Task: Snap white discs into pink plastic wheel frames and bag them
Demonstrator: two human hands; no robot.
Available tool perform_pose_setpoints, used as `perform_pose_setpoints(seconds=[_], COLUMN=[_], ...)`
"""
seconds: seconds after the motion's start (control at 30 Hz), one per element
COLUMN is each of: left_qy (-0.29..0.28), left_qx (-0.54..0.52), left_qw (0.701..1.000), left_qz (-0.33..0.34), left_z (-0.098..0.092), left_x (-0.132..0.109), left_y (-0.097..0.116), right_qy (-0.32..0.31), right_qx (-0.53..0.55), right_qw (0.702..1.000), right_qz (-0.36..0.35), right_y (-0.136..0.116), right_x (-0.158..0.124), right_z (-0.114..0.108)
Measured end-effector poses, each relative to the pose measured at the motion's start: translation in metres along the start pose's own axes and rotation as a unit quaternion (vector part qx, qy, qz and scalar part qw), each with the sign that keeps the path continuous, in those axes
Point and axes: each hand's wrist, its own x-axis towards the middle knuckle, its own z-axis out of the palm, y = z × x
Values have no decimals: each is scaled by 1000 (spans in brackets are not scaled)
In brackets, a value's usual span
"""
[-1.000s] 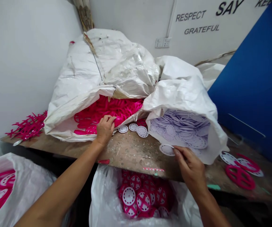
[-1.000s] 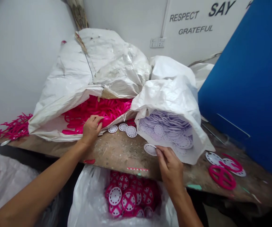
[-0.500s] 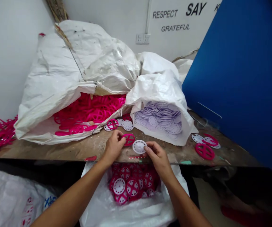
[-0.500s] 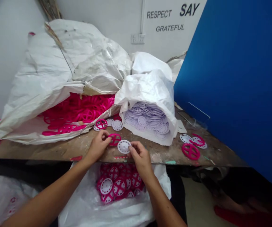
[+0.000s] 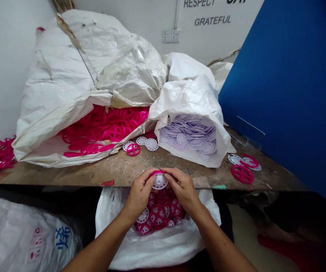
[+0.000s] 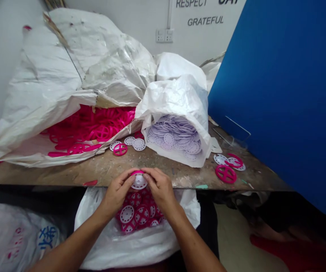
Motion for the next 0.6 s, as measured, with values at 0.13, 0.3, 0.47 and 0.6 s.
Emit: perform_pose_setpoints(seconds=[0.13,0.3,0.47,0.6], left_qy=[6,-66,-42,-77], left_qx=[44,-43,-4,8], left_qw=[998,994,997,992], left_qz=[39,-78,-72,-97], left_z=[1,1,1,-4], left_x=[-2,-10,-15,-16], left_y=[1,-6,-14,-14], right_qy=[7,-41,-68,-134], right_qx=[54,187,187,164], right_qw=[997,972,972,969], right_qz=[52,133,128,126], right_y=[0,5,7,8], right_x=[0,-7,-17,-10], right_z=[-1,-4,2,-5])
